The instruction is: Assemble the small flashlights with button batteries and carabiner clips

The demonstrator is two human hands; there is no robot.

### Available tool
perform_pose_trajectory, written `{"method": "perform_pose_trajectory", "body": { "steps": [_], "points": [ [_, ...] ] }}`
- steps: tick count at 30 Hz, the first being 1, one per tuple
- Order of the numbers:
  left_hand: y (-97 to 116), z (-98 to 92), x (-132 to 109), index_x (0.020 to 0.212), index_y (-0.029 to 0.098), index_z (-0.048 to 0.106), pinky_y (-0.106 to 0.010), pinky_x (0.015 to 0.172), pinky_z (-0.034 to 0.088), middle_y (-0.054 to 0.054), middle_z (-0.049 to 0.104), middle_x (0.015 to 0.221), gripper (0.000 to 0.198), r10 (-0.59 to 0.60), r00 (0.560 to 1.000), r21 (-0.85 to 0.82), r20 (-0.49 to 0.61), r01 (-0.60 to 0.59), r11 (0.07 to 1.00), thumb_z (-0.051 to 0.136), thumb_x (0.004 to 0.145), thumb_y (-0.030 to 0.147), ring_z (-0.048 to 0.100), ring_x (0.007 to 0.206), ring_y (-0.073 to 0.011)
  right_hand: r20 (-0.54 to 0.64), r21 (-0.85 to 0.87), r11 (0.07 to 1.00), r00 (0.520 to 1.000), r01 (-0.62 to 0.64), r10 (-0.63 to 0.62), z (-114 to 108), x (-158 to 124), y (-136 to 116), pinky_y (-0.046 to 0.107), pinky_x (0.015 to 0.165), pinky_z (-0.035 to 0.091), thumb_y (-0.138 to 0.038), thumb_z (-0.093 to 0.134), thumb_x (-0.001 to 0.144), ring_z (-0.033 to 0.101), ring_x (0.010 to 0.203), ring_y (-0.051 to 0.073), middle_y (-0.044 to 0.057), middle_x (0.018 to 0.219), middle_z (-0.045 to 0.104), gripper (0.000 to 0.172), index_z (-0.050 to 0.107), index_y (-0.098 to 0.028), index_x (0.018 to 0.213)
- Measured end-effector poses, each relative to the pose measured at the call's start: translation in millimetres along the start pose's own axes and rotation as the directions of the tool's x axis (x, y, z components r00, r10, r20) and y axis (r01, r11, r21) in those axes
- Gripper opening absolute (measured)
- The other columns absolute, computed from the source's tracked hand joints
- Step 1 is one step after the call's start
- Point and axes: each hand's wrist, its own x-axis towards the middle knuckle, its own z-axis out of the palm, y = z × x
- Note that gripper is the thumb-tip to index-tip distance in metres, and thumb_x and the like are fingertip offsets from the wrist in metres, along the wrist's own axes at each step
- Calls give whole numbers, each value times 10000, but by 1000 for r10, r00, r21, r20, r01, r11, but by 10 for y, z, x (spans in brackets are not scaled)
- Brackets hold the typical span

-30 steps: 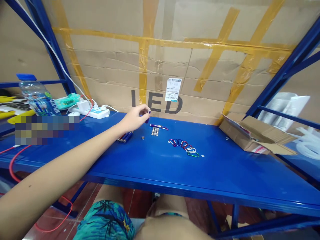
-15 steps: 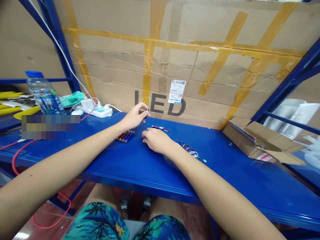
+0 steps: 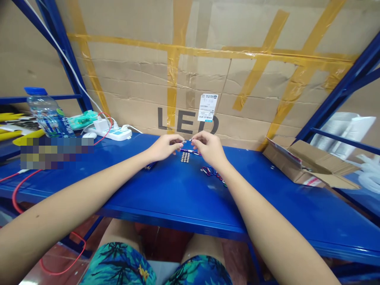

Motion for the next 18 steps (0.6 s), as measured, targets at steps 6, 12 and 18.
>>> {"method": "perform_pose_trajectory", "body": {
  "steps": [6,12,18],
  "points": [
    [68,79,-65,975,186,654,-261,602,445,1,632,720,138,46,996,16,79,-47,999,569,906,271,579,647,-134,37,-55,998,999,12,-10,30,-32,-32,297,550,458,-285,652,801,563,540,136,15,637,636,115,644,-171,797],
    [115,75,-68,957,178,632,-296,750,448,-22,687,860,124,109,993,42,55,-111,993,539,917,250,612,795,-158,81,-77,997,997,15,-8,16,-45,3,298,554,457,-296,644,812,553,531,133,11,650,631,123,649,-174,805],
    [290,44,-78,683,180,531,-301,687,387,-16,608,708,374,36,997,202,61,-47,978,355,998,279,548,709,-163,87,-145,985,993,91,-79,-24,-68,-26,293,562,460,-284,621,835,560,542,137,5,650,637,108,653,-184,810]
  ]
}}
